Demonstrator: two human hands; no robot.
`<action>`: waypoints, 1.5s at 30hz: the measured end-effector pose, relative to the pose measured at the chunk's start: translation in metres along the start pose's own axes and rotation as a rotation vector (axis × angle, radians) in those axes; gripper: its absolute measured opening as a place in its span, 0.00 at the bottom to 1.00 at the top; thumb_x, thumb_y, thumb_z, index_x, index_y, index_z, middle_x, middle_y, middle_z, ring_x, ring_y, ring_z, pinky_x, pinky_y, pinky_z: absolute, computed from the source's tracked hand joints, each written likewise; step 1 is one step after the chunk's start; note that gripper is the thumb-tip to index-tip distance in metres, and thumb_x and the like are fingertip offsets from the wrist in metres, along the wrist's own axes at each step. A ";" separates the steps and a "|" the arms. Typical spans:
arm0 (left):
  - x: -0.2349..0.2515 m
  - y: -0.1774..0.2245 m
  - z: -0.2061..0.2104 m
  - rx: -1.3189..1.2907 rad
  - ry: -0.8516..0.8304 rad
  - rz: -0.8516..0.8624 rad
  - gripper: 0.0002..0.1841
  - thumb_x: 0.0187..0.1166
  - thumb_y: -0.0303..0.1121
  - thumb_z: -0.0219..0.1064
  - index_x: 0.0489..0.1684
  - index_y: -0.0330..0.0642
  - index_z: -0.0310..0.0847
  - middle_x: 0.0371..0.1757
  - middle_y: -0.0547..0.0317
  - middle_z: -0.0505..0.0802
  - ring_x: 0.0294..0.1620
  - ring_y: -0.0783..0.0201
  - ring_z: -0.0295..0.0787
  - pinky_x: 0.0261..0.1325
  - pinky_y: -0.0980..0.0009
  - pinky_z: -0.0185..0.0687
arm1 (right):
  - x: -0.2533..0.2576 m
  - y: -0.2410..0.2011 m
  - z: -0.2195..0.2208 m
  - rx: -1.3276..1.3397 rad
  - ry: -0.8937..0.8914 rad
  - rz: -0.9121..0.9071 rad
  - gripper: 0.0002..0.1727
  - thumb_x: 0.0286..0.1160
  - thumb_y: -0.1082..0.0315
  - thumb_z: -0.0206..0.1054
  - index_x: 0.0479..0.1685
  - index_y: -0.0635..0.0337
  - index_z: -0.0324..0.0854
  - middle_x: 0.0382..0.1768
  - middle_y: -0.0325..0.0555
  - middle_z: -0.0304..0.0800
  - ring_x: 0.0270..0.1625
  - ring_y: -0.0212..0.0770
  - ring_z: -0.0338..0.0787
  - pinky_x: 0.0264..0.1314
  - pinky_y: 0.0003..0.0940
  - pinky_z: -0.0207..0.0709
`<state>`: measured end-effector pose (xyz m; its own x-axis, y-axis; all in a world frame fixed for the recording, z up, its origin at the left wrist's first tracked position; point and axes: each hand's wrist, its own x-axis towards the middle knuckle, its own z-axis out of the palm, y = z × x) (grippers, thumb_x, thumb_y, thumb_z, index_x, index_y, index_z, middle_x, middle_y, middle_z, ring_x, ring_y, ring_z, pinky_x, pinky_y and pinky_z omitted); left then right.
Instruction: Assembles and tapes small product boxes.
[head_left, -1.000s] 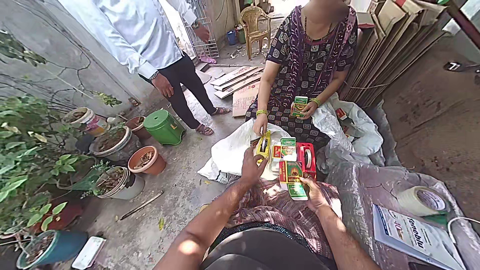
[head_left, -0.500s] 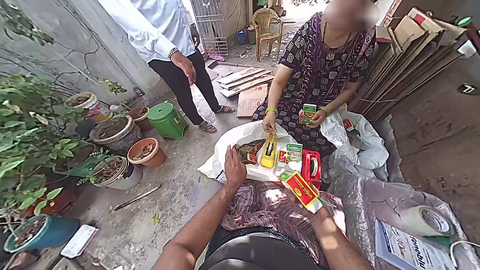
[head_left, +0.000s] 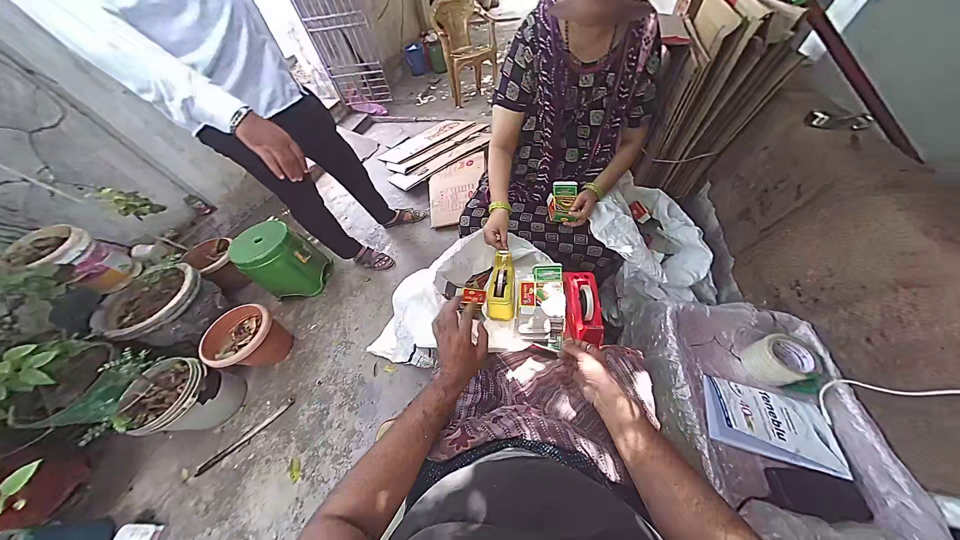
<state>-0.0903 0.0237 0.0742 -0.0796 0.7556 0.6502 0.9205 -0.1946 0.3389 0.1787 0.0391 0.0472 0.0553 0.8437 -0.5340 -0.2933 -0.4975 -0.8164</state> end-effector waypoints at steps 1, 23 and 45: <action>0.000 0.011 0.007 -0.066 -0.130 0.075 0.19 0.77 0.38 0.66 0.64 0.45 0.87 0.69 0.45 0.89 0.73 0.45 0.83 0.73 0.43 0.77 | 0.000 0.003 -0.010 0.060 0.062 0.019 0.11 0.86 0.67 0.62 0.57 0.64 0.77 0.31 0.49 0.88 0.25 0.39 0.88 0.29 0.33 0.85; -0.001 0.041 0.133 -0.034 -0.623 0.195 0.23 0.75 0.48 0.64 0.61 0.44 0.90 0.76 0.43 0.84 0.80 0.45 0.77 0.75 0.47 0.76 | 0.022 -0.010 -0.031 0.093 0.041 -0.027 0.11 0.86 0.67 0.63 0.56 0.65 0.79 0.37 0.49 0.92 0.28 0.38 0.89 0.29 0.31 0.82; -0.008 0.063 0.038 -1.168 -0.793 -0.728 0.15 0.71 0.20 0.75 0.54 0.27 0.82 0.44 0.46 0.96 0.45 0.57 0.96 0.51 0.59 0.93 | 0.015 -0.002 -0.021 -0.008 -0.202 -0.249 0.17 0.85 0.72 0.63 0.68 0.68 0.75 0.48 0.52 0.91 0.41 0.42 0.93 0.42 0.38 0.90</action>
<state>-0.0173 0.0292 0.0637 0.2020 0.9456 -0.2548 -0.0414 0.2682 0.9625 0.2004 0.0489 0.0359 -0.0662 0.9623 -0.2637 -0.2869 -0.2715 -0.9187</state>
